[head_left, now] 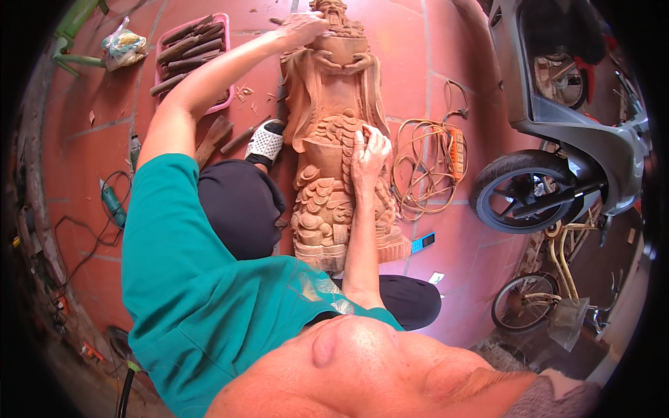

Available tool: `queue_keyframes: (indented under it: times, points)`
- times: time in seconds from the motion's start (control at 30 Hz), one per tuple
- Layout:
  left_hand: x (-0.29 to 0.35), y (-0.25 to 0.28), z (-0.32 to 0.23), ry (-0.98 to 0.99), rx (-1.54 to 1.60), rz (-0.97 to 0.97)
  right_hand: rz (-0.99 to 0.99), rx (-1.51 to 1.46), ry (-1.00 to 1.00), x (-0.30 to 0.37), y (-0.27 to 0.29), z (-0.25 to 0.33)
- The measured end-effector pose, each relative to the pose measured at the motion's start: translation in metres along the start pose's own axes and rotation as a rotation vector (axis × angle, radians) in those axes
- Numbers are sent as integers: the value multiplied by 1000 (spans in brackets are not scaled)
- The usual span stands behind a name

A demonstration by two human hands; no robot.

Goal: The person carves a wooden sculpture using a chisel and mallet. They repeatedly strike the chisel to shape the wood, occasionally adjusting the sculpture's position.

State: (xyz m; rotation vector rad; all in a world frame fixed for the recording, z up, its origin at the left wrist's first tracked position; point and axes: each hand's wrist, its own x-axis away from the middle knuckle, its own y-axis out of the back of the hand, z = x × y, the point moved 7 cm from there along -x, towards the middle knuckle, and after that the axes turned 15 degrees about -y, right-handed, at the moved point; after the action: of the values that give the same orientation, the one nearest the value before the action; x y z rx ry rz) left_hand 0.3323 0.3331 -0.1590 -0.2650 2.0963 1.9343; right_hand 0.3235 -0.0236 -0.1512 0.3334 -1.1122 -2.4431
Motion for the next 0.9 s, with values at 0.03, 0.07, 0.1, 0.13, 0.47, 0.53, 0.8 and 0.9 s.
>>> queue_keyframes:
  times: [0.03,0.07,0.1,0.13,0.47,0.53,0.8,0.9]
  points:
    - [11,-1,11,20,-40,22,10,2,5,-2,-3,-1]
    - [22,-4,22,55,-44,164,4,4,11,-2,-2,-3]
    - [33,-7,31,93,-50,306,1,7,18,-3,-1,-3]
    - [32,-4,37,176,23,264,-22,13,18,-4,3,-3]
    - [-29,25,38,106,255,198,-6,14,-9,-1,-2,-2]
    - [-30,17,30,85,265,230,-38,25,-4,0,1,0]
    - [-8,-15,19,204,470,-48,-12,23,-30,1,3,1]
    - [-11,-8,16,148,363,-69,-8,15,-19,2,2,2]
